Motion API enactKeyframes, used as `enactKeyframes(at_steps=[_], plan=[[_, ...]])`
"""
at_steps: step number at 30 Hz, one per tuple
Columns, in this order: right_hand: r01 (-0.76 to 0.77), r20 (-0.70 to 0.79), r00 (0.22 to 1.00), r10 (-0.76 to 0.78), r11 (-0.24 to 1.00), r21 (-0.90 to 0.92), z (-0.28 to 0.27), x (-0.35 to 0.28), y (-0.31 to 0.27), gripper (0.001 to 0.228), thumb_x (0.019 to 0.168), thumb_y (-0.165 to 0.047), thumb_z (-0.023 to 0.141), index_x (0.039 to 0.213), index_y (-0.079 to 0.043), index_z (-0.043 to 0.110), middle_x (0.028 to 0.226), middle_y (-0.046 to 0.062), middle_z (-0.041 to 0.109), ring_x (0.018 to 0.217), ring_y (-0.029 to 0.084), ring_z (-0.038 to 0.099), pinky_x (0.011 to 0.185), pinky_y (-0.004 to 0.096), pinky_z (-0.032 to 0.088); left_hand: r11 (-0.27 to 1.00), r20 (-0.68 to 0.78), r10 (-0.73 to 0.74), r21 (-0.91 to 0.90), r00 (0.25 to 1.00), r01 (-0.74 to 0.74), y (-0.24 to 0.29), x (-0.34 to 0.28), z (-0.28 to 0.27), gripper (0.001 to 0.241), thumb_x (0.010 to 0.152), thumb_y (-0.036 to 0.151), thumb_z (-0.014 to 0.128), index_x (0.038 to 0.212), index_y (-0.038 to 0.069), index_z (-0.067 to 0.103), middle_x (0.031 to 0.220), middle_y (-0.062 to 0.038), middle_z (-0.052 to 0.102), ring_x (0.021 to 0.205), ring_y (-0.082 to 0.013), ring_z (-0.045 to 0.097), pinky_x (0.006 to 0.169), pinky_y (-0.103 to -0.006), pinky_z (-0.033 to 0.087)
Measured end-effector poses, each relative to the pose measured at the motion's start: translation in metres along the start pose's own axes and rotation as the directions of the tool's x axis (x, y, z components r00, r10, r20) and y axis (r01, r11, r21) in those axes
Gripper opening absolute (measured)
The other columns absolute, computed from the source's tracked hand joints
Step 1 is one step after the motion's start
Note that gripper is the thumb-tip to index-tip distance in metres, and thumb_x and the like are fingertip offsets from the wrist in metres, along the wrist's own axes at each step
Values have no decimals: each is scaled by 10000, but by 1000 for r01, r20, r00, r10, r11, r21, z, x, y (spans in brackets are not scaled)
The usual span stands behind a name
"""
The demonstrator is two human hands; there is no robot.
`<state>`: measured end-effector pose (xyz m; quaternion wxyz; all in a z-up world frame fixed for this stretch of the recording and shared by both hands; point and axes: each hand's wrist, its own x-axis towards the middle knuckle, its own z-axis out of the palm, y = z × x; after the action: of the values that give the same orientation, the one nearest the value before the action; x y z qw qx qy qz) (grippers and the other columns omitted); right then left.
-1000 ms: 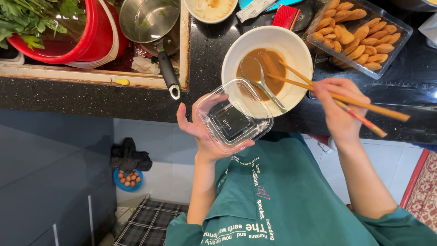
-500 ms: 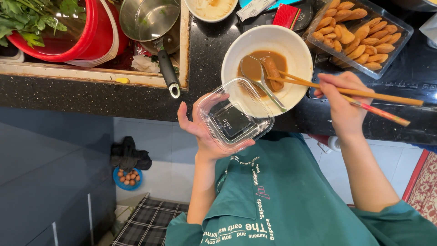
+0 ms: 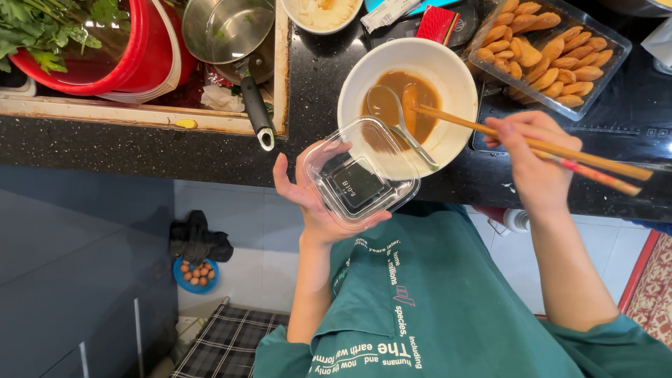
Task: Dipping ladyfingers into coffee and layering them with cream in a container to assemble tiramisu.
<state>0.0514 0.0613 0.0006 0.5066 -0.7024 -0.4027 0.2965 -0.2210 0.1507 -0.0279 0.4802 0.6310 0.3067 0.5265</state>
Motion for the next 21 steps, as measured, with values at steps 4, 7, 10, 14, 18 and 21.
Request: enactKeyframes(at_steps=[4, 7, 10, 14, 18, 21], plan=[[16, 9, 1000, -15, 998, -54, 12, 2, -3, 111, 1112, 79, 627, 1158, 148, 700, 1116, 162, 620, 916, 203, 613, 829, 267, 524, 1000, 2, 8, 24, 1000, -8, 2, 1, -1, 1403, 606, 276, 973, 1588, 249, -29, 1402, -200, 504, 1251, -322, 612, 1147, -500, 533], [-111, -34, 993, 114, 990, 90, 21, 3, -1, 131, 1114, 19, 589, 1096, 128, 660, 1191, 180, 690, 942, 199, 649, 872, 257, 577, 1000, -4, 0, 9, 1000, 1, 3, 0, -2, 1406, 598, 252, 978, 1587, 249, -20, 1426, -194, 473, 1246, -319, 621, 1149, -497, 545], [-123, -55, 991, 124, 992, 24, 31, 5, -10, 112, 1081, 1, 668, 1075, 104, 713, 1085, 132, 689, 886, 167, 651, 827, 231, 555, 1000, -4, 3, 8, 1000, -3, 2, 0, -2, 1402, 605, 257, 975, 1589, 252, -23, 1430, -196, 473, 1246, -323, 620, 1154, -501, 541], [-23, 6, 1000, 22, 999, 33, 29, 6, -3, 124, 1079, 72, 630, 1168, 131, 692, 1047, 148, 653, 879, 212, 662, 841, 266, 552, 1000, 3, 8, 16, 1000, -8, 3, 1, -2, 1399, 606, 257, 976, 1586, 251, -22, 1428, -193, 473, 1244, -322, 623, 1150, -503, 545], [9, -30, 1000, -7, 997, 78, 25, 2, 5, 236, 1091, 107, 567, 1308, 180, 622, 1065, 174, 614, 858, 232, 653, 841, 282, 573, 1000, 7, 1, 22, 1000, -2, 4, 2, -3, 1407, 599, 249, 980, 1583, 244, -25, 1427, -198, 473, 1239, -325, 625, 1147, -506, 548], [94, -56, 994, -94, 996, 3, 22, 0, 10, 216, 1090, 137, 577, 1288, 206, 627, 1037, 189, 611, 838, 246, 638, 827, 296, 541, 1000, 7, 0, 25, 1000, 0, 4, 3, -3, 1405, 600, 253, 981, 1581, 238, -25, 1432, -195, 464, 1245, -322, 620, 1159, -499, 539]])
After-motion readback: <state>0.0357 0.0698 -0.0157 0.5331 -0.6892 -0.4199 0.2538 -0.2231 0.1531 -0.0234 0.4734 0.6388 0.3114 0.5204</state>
